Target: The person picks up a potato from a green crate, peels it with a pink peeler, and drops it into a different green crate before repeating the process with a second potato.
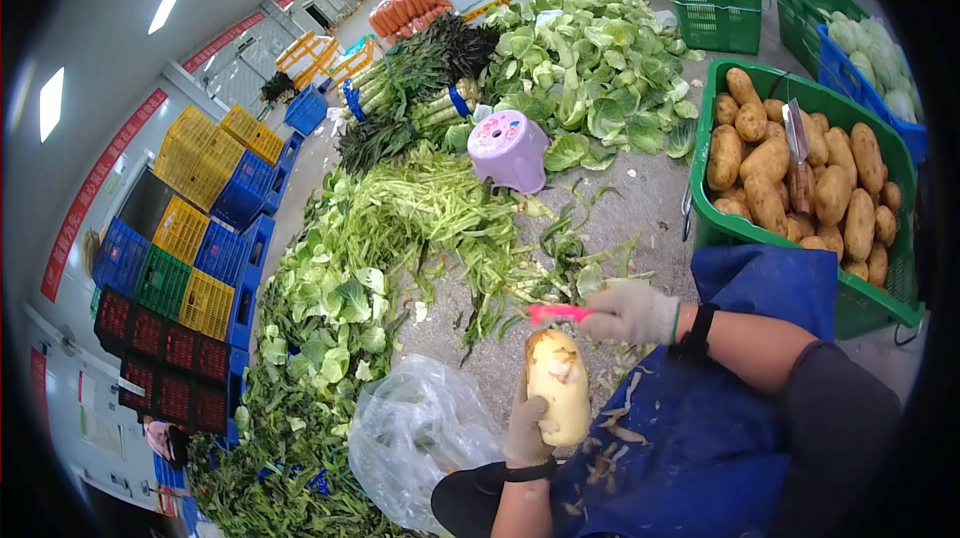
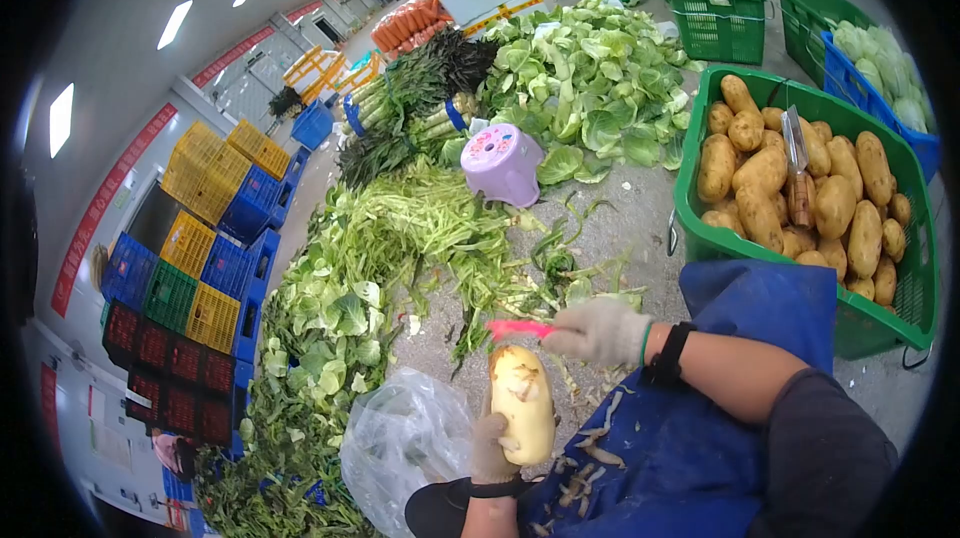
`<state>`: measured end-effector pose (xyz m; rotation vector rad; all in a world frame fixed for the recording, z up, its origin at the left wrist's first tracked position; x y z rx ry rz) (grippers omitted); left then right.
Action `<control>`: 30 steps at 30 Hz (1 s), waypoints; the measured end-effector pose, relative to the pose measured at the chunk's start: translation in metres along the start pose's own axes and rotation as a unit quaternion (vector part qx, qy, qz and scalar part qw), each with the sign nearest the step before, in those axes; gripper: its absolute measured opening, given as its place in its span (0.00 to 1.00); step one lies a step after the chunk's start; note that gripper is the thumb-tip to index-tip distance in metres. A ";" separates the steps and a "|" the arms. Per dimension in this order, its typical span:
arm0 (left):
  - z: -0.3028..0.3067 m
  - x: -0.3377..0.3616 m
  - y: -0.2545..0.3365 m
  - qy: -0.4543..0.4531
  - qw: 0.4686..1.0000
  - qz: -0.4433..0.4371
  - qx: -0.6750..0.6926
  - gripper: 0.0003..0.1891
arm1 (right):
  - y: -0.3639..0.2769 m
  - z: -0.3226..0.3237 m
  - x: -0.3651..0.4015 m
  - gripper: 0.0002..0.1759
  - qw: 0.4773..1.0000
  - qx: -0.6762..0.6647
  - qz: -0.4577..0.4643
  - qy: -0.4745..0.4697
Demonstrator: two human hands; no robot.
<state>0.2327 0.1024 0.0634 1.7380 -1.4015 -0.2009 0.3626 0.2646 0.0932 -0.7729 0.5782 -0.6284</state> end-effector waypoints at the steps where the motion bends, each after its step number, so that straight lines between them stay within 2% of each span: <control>1: -0.005 -0.001 -0.001 0.003 1.000 0.000 0.008 0.41 | -0.002 -0.004 0.002 0.23 1.000 0.003 0.000 -0.008; 3: -0.009 -0.001 0.003 0.039 0.992 -0.065 -0.105 0.40 | -0.007 -0.011 0.006 0.23 0.999 0.014 0.022 -0.026; 4: -0.010 0.000 0.002 0.038 0.991 -0.065 -0.107 0.40 | -0.007 -0.011 0.005 0.23 0.999 0.013 0.022 -0.024; 6: -0.006 -0.001 0.005 0.094 0.973 -0.108 -0.179 0.40 | 0.011 -0.009 0.001 0.22 0.978 -0.080 -0.191 -0.016; 7: -0.008 -0.003 0.005 0.093 0.973 -0.108 -0.179 0.40 | 0.020 -0.010 0.004 0.21 0.947 -0.124 -0.296 -0.014; 8: -0.010 -0.003 0.003 0.099 0.965 -0.122 -0.208 0.40 | 0.012 -0.018 0.007 0.21 0.917 -0.230 -0.326 -0.021; 9: -0.011 -0.002 0.000 0.106 0.957 -0.134 -0.235 0.39 | 0.011 -0.030 0.015 0.21 0.917 -0.225 -0.328 -0.026; 11: -0.011 -0.004 -0.009 0.113 0.965 -0.128 -0.199 0.36 | 0.012 -0.060 0.028 0.18 0.853 -0.391 -0.345 -0.004; 12: -0.009 -0.004 -0.011 0.137 0.978 -0.106 -0.117 0.34 | 0.017 -0.067 0.030 0.16 0.822 -0.426 -0.378 0.008; 13: -0.004 -0.003 -0.012 0.162 0.983 -0.082 -0.036 0.32 | 0.019 -0.072 0.033 0.16 0.820 -0.429 -0.380 0.006; 14: -0.016 -0.008 -0.009 0.081 0.990 -0.097 -0.068 0.29 | 0.015 -0.076 0.036 0.16 0.792 -0.461 -0.398 -0.023; 15: -0.011 -0.007 -0.010 0.088 0.989 -0.097 -0.064 0.29 | 0.011 -0.079 0.040 0.15 0.765 -0.488 -0.416 -0.055; 16: -0.012 -0.005 -0.020 0.013 0.998 0.023 0.054 0.29 | 0.005 -0.080 0.043 0.16 0.805 -0.470 -0.357 -0.055; 17: -0.014 -0.002 -0.027 -0.065 0.973 0.139 0.171 0.29 | 0.002 -0.078 0.044 0.16 0.806 -0.465 -0.360 -0.065; 18: -0.002 -0.005 -0.032 -0.020 0.976 0.153 0.156 0.31 | -0.001 -0.072 0.043 0.15 0.830 -0.422 -0.359 -0.063; 19: 0.000 -0.003 -0.034 -0.014 0.976 0.149 0.160 0.31 | -0.005 -0.066 0.040 0.15 0.852 -0.381 -0.354 -0.060; 20: 0.002 -0.006 -0.034 0.014 0.983 0.116 0.142 0.31 | -0.010 -0.053 0.032 0.16 0.914 -0.279 -0.292 -0.032; 21: 0.004 -0.009 -0.032 0.042 0.988 0.085 0.124 0.31 | -0.009 -0.049 0.028 0.16 0.915 -0.280 -0.290 -0.034; 22: 0.002 -0.008 -0.030 0.039 0.988 0.099 0.115 0.32 | -0.014 -0.037 0.020 0.17 0.974 -0.182 -0.137 0.005; 23: 0.001 -0.008 -0.027 0.040 0.988 0.098 0.115 0.32 | -0.023 -0.027 0.017 0.18 0.996 -0.079 0.021 0.044; 24: -0.001 -0.007 -0.024 0.035 0.983 0.110 0.140 0.30 | -0.032 -0.018 0.019 0.17 0.996 -0.050 0.067 0.011; 25: -0.001 -0.007 -0.021 0.030 0.978 0.120 0.165 0.29 | -0.030 -0.018 0.019 0.17 0.996 -0.051 0.068 0.010; 27: 0.001 -0.010 -0.019 0.053 0.976 0.124 0.172 0.27 | -0.031 -0.029 0.022 0.19 0.986 0.033 0.131 -0.099; 28: -0.003 -0.009 -0.017 0.046 0.979 0.105 0.168 0.27 | -0.029 -0.020 0.016 0.19 0.995 0.047 0.070 -0.055; 29: -0.004 -0.007 -0.014 0.041 0.982 0.082 0.165 0.28 | -0.028 -0.023 0.011 0.19 0.994 0.039 0.081 -0.060; 30: -0.001 -0.008 -0.015 0.009 0.985 0.111 0.133 0.28 | -0.017 -0.024 0.006 0.19 0.994 0.095 0.019 -0.050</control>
Point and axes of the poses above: each hand's wrist, its own x-axis away from the middle knuckle, its own z-axis out of the back of the hand, y = z × x, the point moved 5 cm from there along -x, towards the middle knuckle, and after that the axes turned 15 degrees about y, right-handed, at the moved point
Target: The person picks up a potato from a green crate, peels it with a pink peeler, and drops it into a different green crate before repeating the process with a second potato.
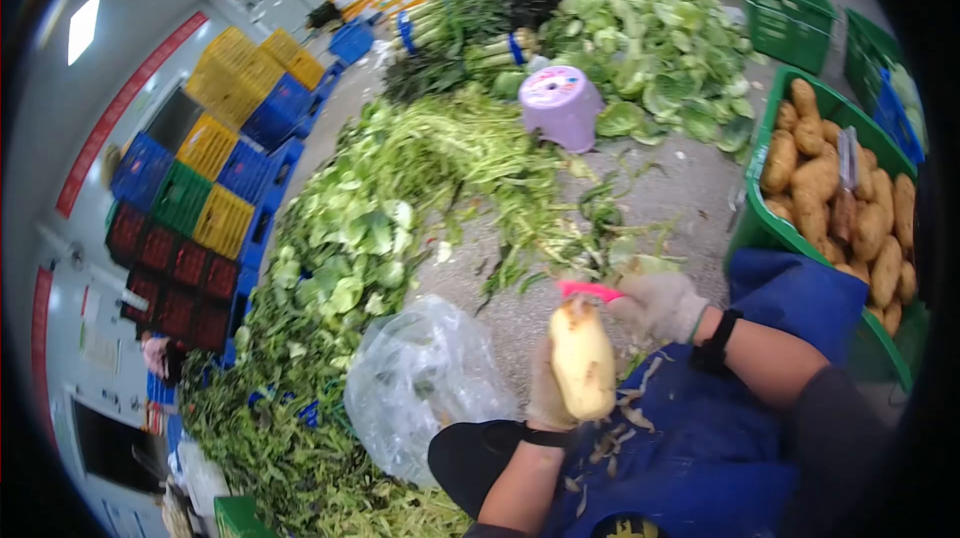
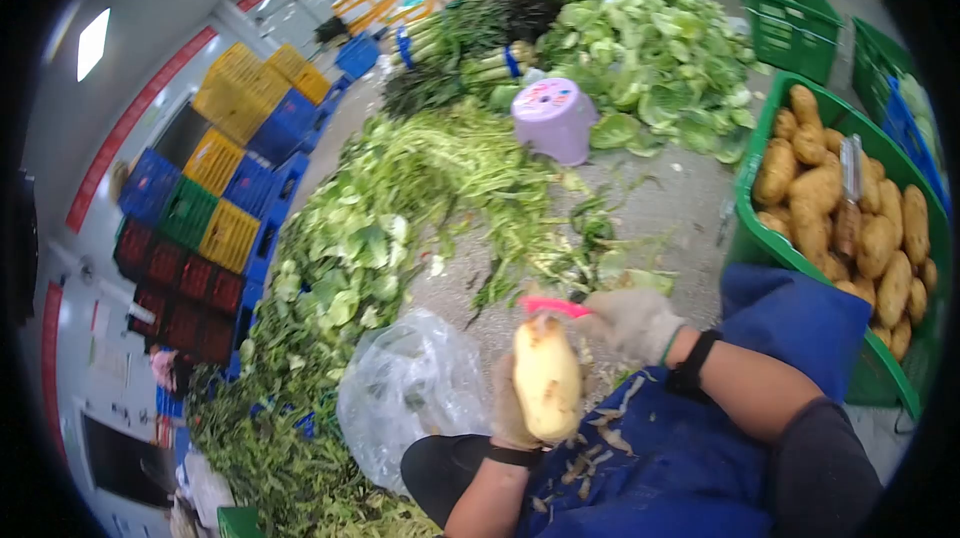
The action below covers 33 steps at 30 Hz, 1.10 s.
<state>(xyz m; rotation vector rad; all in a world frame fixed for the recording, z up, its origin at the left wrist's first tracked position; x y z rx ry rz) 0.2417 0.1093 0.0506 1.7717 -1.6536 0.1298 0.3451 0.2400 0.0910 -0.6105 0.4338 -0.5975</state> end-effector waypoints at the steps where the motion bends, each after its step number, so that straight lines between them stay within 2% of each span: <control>1: 0.003 0.001 -0.004 0.043 0.999 -0.019 0.006 0.28 | 0.011 -0.002 -0.007 0.20 0.997 0.054 -0.060 0.005; 3: 0.016 -0.008 -0.006 0.006 0.999 -0.025 -0.019 0.31 | 0.000 0.002 0.000 0.17 0.995 -0.050 -0.024 0.077; 5: 0.015 -0.009 -0.011 -0.064 0.995 0.024 0.072 0.28 | -0.027 0.005 0.010 0.14 0.990 -0.105 0.074 0.049; 7: 0.027 -0.012 -0.014 -0.042 0.997 0.048 0.036 0.27 | -0.018 -0.008 0.012 0.14 0.991 -0.064 0.070 0.091; 8: 0.010 -0.002 -0.010 0.009 0.998 0.049 0.046 0.26 | -0.008 -0.012 0.010 0.14 0.990 -0.077 0.082 0.084; 10: 0.002 0.002 -0.006 0.020 1.000 0.000 0.011 0.26 | 0.030 -0.009 -0.001 0.16 0.989 -0.005 -0.096 0.111; 11: 0.005 -0.002 -0.007 0.009 1.000 -0.024 -0.001 0.27 | 0.024 -0.006 -0.002 0.16 0.990 -0.010 -0.088 0.113; 12: 0.014 -0.009 -0.009 0.011 0.999 -0.031 -0.001 0.27 | 0.007 -0.002 0.003 0.16 0.992 -0.063 -0.024 0.107; 13: 0.023 -0.016 -0.012 -0.028 0.999 -0.017 -0.002 0.27 | -0.010 0.003 0.009 0.17 0.988 -0.116 0.038 0.098; 14: 0.022 -0.013 -0.012 -0.066 0.998 0.000 -0.002 0.28 | -0.026 0.005 0.013 0.17 0.988 -0.127 0.061 0.062; 15: 0.024 -0.011 -0.013 -0.061 0.998 -0.001 0.000 0.28 | -0.016 -0.002 0.010 0.17 0.988 -0.130 0.061 0.057; 17: 0.023 -0.011 -0.011 -0.014 0.999 -0.029 -0.012 0.28 | 0.028 -0.011 0.000 0.16 0.993 0.032 -0.094 0.069; 18: 0.020 -0.010 -0.011 -0.015 0.999 -0.030 -0.014 0.28 | 0.036 -0.006 0.001 0.17 0.987 -0.002 -0.140 0.076; 19: 0.018 -0.009 -0.008 -0.013 0.999 -0.029 -0.018 0.28 | 0.035 -0.006 0.001 0.17 0.987 -0.002 -0.137 0.079; 21: 0.023 -0.010 -0.011 -0.004 1.000 -0.030 -0.006 0.28 | -0.001 0.001 0.008 0.16 0.971 -0.201 -0.074 0.111; 22: 0.026 -0.015 -0.012 -0.020 0.999 -0.035 -0.016 0.29 | -0.021 0.004 0.012 0.15 0.976 -0.165 0.081 0.114; 23: 0.025 -0.015 -0.010 -0.035 0.998 -0.039 -0.030 0.29 | -0.021 0.003 0.010 0.15 0.977 -0.167 0.080 0.109; 25: 0.025 -0.012 -0.010 -0.025 0.999 -0.031 -0.022 0.29 | 0.002 -0.004 0.004 0.14 0.982 -0.120 -0.135 0.053; 26: 0.024 -0.011 -0.009 -0.019 0.999 -0.025 -0.014 0.29 | 0.012 -0.006 0.000 0.15 0.974 -0.135 -0.169 0.068; 27: 0.023 -0.013 -0.005 -0.021 0.999 -0.029 -0.016 0.29 | 0.015 -0.011 0.001 0.15 0.974 -0.137 -0.165 0.071; 29: 0.023 -0.014 -0.008 -0.042 0.998 -0.036 -0.010 0.29 | 0.012 -0.008 0.008 0.15 0.968 -0.203 -0.066 0.136; 30: 0.025 -0.014 -0.010 -0.039 0.999 -0.034 -0.004 0.29 | -0.013 0.001 0.013 0.14 0.974 -0.208 0.010 0.093; 31: 0.028 -0.015 -0.011 -0.031 0.999 -0.030 -0.008 0.29 | -0.010 -0.002 0.015 0.14 0.974 -0.207 0.007 0.090; 33: 0.024 -0.014 -0.008 -0.028 0.999 -0.025 -0.020 0.30 | 0.002 -0.012 0.011 0.13 0.978 -0.172 -0.085 0.081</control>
Point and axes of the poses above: each hand's wrist, its own x-axis away from the middle knuckle, its own z-axis out of the back of the hand, y = z × x, the point moved 5 cm from there along -x, towards the middle knuckle, and after that the axes turned 15 degrees about y, right-handed, at the moved point
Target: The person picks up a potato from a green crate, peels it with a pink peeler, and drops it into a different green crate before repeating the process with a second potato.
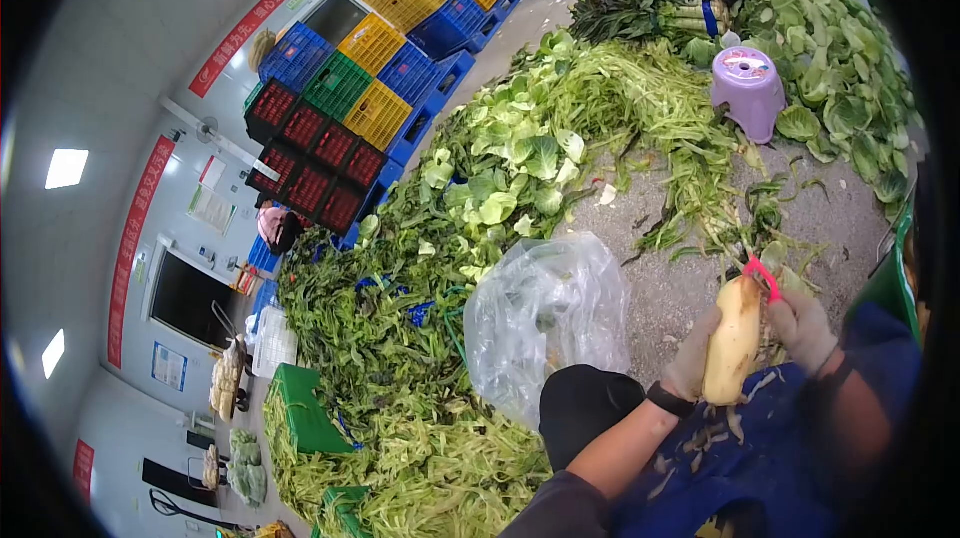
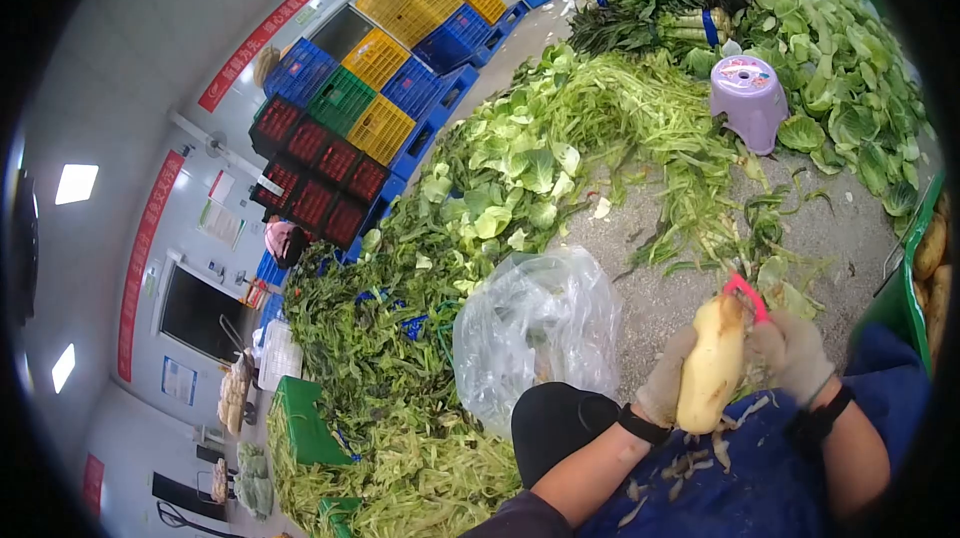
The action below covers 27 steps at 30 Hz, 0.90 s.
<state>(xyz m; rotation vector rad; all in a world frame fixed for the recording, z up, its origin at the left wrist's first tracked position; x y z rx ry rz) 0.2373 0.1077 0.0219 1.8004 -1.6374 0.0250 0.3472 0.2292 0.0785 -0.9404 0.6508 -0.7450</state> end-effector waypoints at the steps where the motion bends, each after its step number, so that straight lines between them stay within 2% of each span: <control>1: -0.005 0.004 0.003 0.007 1.000 -0.021 -0.005 0.29 | 0.002 0.002 -0.001 0.13 1.000 0.000 0.000 0.005; 3: -0.004 0.002 0.007 0.017 0.999 -0.044 -0.003 0.29 | -0.003 0.006 -0.004 0.13 0.999 -0.031 0.015 0.015; 6: 0.002 -0.002 -0.001 -0.031 0.999 -0.008 0.009 0.29 | -0.005 0.006 0.002 0.14 0.999 -0.024 0.024 -0.007; 8: 0.004 -0.003 -0.001 0.012 1.000 0.003 0.010 0.29 | -0.007 0.001 0.003 0.16 0.998 0.009 0.037 -0.045; 9: 0.002 -0.002 0.000 0.011 1.000 0.003 0.008 0.29 | 0.012 0.002 -0.005 0.16 0.997 0.073 0.024 -0.008; 11: -0.003 0.003 0.005 -0.002 0.999 -0.045 -0.017 0.29 | 0.017 0.005 -0.011 0.16 0.997 0.077 0.016 0.003; 14: -0.006 0.001 0.004 0.036 0.998 -0.031 0.035 0.29 | 0.012 0.003 -0.010 0.16 0.998 0.057 0.003 0.018; 15: -0.011 0.002 0.006 0.017 0.998 -0.020 0.060 0.29 | 0.007 0.003 -0.007 0.15 0.999 0.032 0.000 0.029; 16: -0.016 0.004 0.009 -0.004 0.996 -0.004 0.085 0.29 | 0.008 0.003 -0.007 0.15 0.998 0.042 -0.010 0.037; 17: -0.014 0.003 0.011 0.058 0.995 -0.035 0.074 0.30 | 0.014 -0.001 -0.006 0.15 0.999 0.009 -0.046 0.025; 18: -0.016 0.004 0.014 0.011 0.995 -0.067 0.078 0.32 | 0.019 -0.002 -0.005 0.15 0.996 -0.025 -0.085 0.018; 20: 0.010 -0.008 0.007 0.070 0.994 -0.033 0.078 0.36 | 0.017 0.000 -0.006 0.14 0.993 0.010 -0.109 -0.033; 21: 0.002 0.000 0.007 -0.018 0.989 -0.006 0.149 0.38 | 0.010 0.002 -0.004 0.14 0.995 0.013 -0.092 -0.023; 22: 0.001 0.001 0.009 0.018 0.994 -0.015 0.104 0.36 | 0.002 0.004 -0.004 0.15 0.997 0.015 -0.072 -0.015; 23: -0.005 0.005 0.007 0.011 0.994 0.000 0.111 0.37 | -0.002 0.009 -0.003 0.15 0.996 0.023 -0.083 0.003; 25: -0.017 0.013 0.007 0.000 0.993 0.022 0.112 0.38 | -0.006 0.007 -0.003 0.16 0.991 -0.015 -0.121 -0.052; 26: -0.023 0.014 0.009 -0.001 0.996 0.015 0.091 0.38 | 0.001 0.007 -0.003 0.16 0.991 -0.012 -0.127 -0.039; 27: -0.027 0.014 0.009 -0.001 0.997 0.006 0.072 0.38 | 0.004 0.005 -0.004 0.16 0.997 -0.004 -0.070 -0.019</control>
Point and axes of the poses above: each hand's wrist, its own x-axis away from the middle knuckle, its own z-axis out of the back of the hand, y = z × x, the point moved 5 cm from there along -x, towards the middle knuckle, and after that the axes turned 15 degrees about y, right-handed, at the moved point
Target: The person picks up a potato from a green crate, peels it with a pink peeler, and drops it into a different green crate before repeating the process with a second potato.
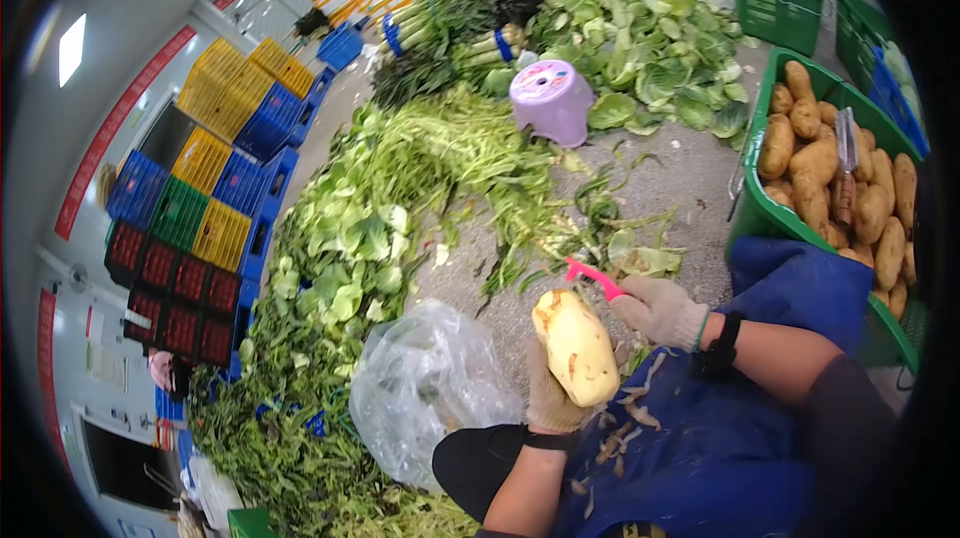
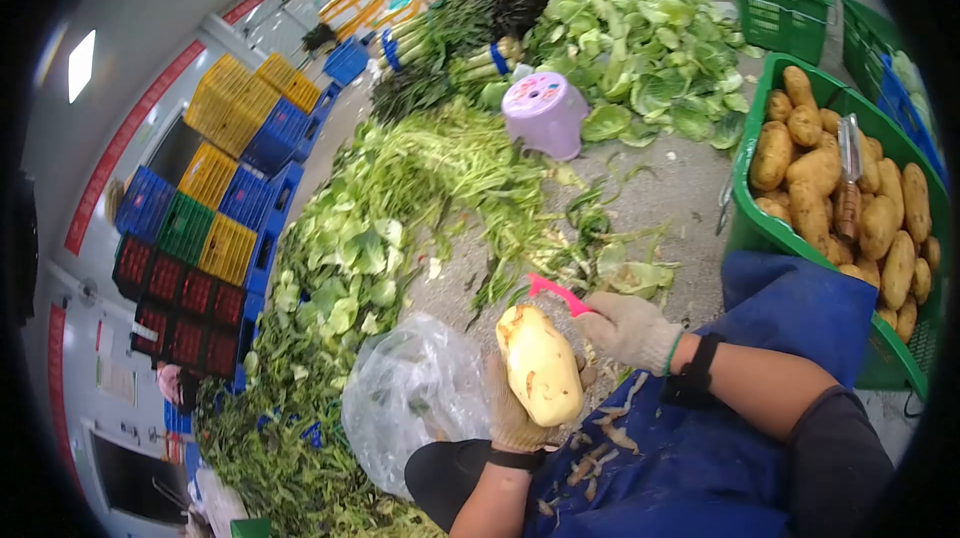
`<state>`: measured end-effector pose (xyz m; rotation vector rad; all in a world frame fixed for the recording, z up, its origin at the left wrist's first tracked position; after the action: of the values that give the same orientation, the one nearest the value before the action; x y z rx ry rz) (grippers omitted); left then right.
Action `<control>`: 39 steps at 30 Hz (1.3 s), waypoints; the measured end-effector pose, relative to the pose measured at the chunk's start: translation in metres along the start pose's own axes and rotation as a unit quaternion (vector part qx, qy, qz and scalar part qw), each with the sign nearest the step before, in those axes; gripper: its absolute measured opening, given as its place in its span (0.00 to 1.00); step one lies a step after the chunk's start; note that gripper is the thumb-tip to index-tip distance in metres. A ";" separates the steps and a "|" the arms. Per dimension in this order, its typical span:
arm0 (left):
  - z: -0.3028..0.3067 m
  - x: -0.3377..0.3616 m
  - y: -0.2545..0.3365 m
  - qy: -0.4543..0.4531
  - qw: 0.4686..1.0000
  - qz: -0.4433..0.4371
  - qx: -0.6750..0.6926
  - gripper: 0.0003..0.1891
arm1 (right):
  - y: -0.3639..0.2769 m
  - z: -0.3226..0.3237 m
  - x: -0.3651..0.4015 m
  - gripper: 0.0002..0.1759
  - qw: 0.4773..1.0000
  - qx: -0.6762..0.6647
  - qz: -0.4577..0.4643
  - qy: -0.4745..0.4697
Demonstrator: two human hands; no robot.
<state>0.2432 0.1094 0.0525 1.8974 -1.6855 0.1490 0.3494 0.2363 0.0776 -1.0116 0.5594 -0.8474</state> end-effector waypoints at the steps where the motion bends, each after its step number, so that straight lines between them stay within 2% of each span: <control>1: 0.000 -0.001 -0.004 -0.007 1.000 0.009 -0.002 0.38 | -0.001 0.001 0.001 0.17 0.998 0.010 0.058 0.018; 2: 0.005 -0.001 -0.007 0.016 0.999 -0.015 -0.041 0.36 | -0.011 0.004 0.004 0.17 0.994 -0.013 0.107 0.034; 3: 0.008 -0.001 -0.007 0.039 0.995 -0.042 -0.081 0.34 | -0.012 0.008 0.003 0.17 0.994 -0.010 0.105 0.041; 5: 0.010 0.000 -0.009 0.052 0.993 -0.038 -0.102 0.32 | -0.021 0.001 0.011 0.19 0.953 0.157 0.253 -0.053; 7: 0.015 -0.001 -0.010 0.073 0.986 -0.043 -0.144 0.31 | -0.008 -0.001 0.002 0.20 0.961 0.167 0.218 -0.040; 8: 0.014 0.001 -0.011 0.107 0.990 -0.002 -0.093 0.31 | 0.000 0.003 -0.008 0.19 0.963 0.208 0.170 -0.021; 9: 0.013 0.002 -0.012 0.105 0.990 -0.002 -0.096 0.31 | 0.005 0.008 -0.014 0.19 0.961 0.248 0.123 0.000; 11: 0.008 -0.001 -0.006 0.090 0.982 -0.058 -0.154 0.31 | 0.003 0.008 -0.007 0.18 0.967 0.198 0.156 0.028; 14: 0.009 -0.001 -0.003 0.106 0.973 -0.082 -0.186 0.31 | -0.002 -0.003 0.005 0.18 0.954 0.193 0.229 -0.020; 15: 0.012 -0.002 -0.005 0.107 0.973 -0.080 -0.187 0.31 | -0.002 -0.001 0.003 0.18 0.955 0.192 0.227 -0.020; 17: 0.016 -0.005 0.006 0.163 0.910 -0.211 -0.318 0.31 | 0.007 0.011 -0.013 0.17 0.973 0.206 0.102 0.013; 18: 0.012 -0.004 0.011 0.178 0.874 -0.245 -0.379 0.33 | -0.005 0.016 -0.005 0.19 0.978 0.165 0.129 0.024; 19: 0.011 -0.004 0.012 0.176 0.875 -0.246 -0.378 0.33 | -0.009 0.013 -0.002 0.19 0.977 0.167 0.130 0.025; 21: 0.008 0.000 0.013 0.165 0.841 -0.287 -0.427 0.35 | -0.018 0.000 0.008 0.20 0.958 0.206 0.196 -0.032; 22: 0.005 0.000 0.015 0.168 0.838 -0.293 -0.429 0.35 | -0.011 0.004 0.006 0.21 0.976 0.124 0.179 0.009; 23: 0.006 0.000 0.014 0.166 0.836 -0.292 -0.433 0.35 | -0.011 0.008 0.004 0.21 0.976 0.122 0.178 0.012; 25: 0.009 0.001 0.017 0.184 0.817 -0.322 -0.441 0.35 | -0.002 0.014 -0.005 0.21 0.982 0.174 0.068 -0.015; 26: 0.009 -0.001 0.019 0.182 0.818 -0.324 -0.439 0.35 | -0.009 0.014 0.001 0.18 0.984 0.117 0.133 0.019; 29: 0.013 -0.001 0.014 0.163 0.843 -0.292 -0.421 0.38 | -0.012 0.002 0.010 0.18 0.979 0.106 0.172 -0.022; 30: 0.010 0.001 0.014 0.159 0.864 -0.280 -0.386 0.38 | 0.004 0.002 0.001 0.18 0.990 0.071 0.122 0.029; 31: 0.007 0.001 0.016 0.154 0.884 -0.271 -0.349 0.39 | 0.007 0.006 -0.002 0.18 0.989 0.068 0.123 0.033; 33: 0.015 -0.001 0.019 0.134 0.902 -0.269 -0.310 0.38 | 0.013 0.015 -0.009 0.18 0.993 0.113 0.016 0.003; 34: 0.019 -0.005 0.014 0.092 0.943 -0.206 -0.245 0.37 | 0.001 0.014 -0.001 0.18 0.995 0.063 0.077 0.011; 35: 0.018 -0.005 0.007 0.051 0.973 -0.140 -0.175 0.38 | -0.003 0.011 0.002 0.18 0.995 0.065 0.077 0.007; 37: 0.014 -0.001 0.001 0.061 0.974 -0.124 -0.179 0.39 | -0.016 0.003 0.010 0.22 0.977 0.106 0.185 -0.021; 38: 0.013 0.001 -0.001 0.040 0.986 -0.077 -0.144 0.39 | 0.001 0.005 0.001 0.20 0.983 0.097 0.152 0.036; 39: 0.011 0.002 -0.003 0.018 0.993 -0.033 -0.108 0.39 | 0.005 0.008 -0.001 0.20 0.983 0.095 0.152 0.038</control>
<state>0.2431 0.1023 0.0435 1.7751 -1.5469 -0.0231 0.3561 0.2427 0.0761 -0.6996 0.6667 -0.6546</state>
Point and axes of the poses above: each hand's wrist, its own x-axis away from the middle knuckle, its own z-axis out of the back of the hand, y = z × x, the point moved 5 cm from there along -x, towards the middle knuckle, and after that the axes turned 15 degrees about y, right-handed, at the moved point
